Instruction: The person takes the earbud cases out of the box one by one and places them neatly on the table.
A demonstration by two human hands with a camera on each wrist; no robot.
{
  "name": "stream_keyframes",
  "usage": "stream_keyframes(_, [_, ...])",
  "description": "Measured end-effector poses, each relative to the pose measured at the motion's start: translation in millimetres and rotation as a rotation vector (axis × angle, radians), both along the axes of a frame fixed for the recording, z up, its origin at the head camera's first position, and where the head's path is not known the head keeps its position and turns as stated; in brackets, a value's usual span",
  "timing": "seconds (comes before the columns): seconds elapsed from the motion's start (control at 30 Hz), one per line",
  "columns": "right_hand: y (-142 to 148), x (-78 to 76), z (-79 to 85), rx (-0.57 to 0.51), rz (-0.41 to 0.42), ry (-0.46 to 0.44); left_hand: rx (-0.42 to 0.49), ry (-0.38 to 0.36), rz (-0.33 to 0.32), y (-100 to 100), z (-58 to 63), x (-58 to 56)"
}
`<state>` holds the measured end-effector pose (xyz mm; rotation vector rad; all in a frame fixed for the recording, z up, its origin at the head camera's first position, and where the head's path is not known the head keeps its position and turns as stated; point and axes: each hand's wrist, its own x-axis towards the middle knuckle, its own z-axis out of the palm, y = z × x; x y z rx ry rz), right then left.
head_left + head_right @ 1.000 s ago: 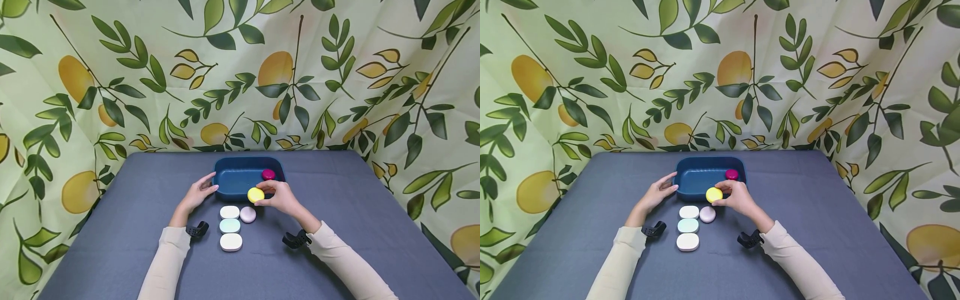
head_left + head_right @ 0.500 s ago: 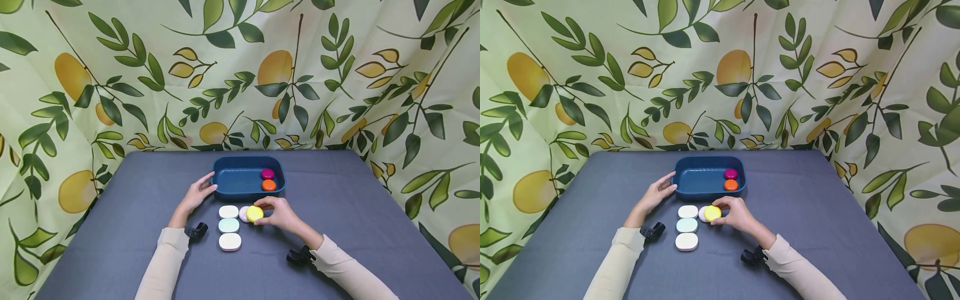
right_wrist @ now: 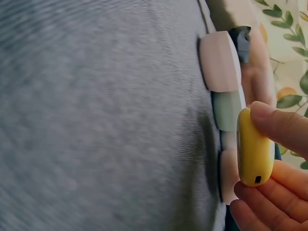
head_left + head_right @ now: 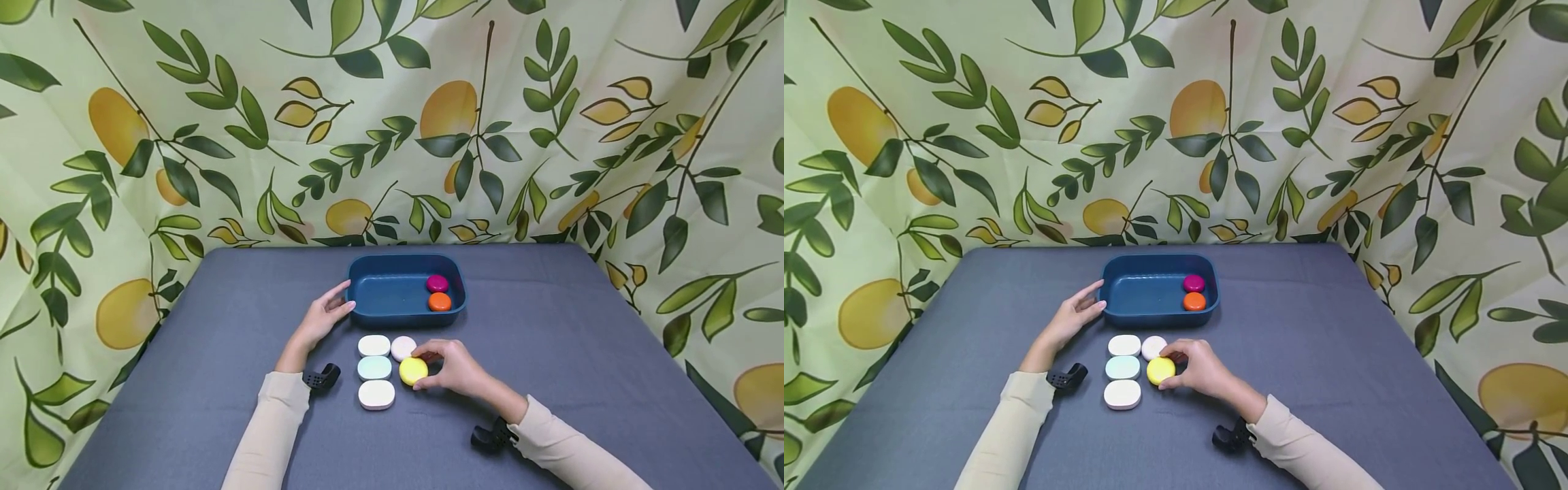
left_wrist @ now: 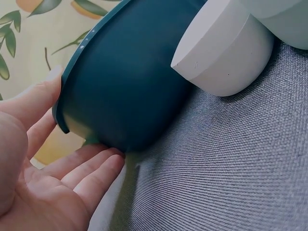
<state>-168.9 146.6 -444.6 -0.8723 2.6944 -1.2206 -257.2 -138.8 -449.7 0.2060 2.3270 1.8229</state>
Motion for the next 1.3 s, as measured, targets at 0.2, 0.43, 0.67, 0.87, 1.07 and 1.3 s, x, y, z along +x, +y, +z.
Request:
stream_keyframes(0.2, [-3, 1.6, -6.6, 0.017, 0.035, 0.018, 0.011, -0.007, 0.012, 0, -2.7, -2.6])
stream_keyframes(0.43, [-6, 2.3, -10.1, 0.049, 0.032, 0.037, 0.018, -0.006, 0.012, 1, -4.4, -3.1])
stream_keyframes(0.67, [-10, 4.5, -5.1, 0.092, 0.024, 0.067, 0.021, -0.008, 0.020, 1, -3.6, -1.7])
stream_keyframes(0.87, [-16, 4.9, -2.7, 0.126, -0.006, 0.077, 0.013, -0.015, 0.020, 0, -3.6, -1.8])
stream_keyframes(1.07, [-21, 3.0, -0.9, 0.167, -0.018, 0.075, 0.014, -0.017, 0.016, -1, -4.7, -2.3])
stream_keyframes(1.3, [-23, 2.7, -0.6, 0.167, -0.022, 0.080, 0.022, -0.012, 0.012, -1, -5.8, -3.0])
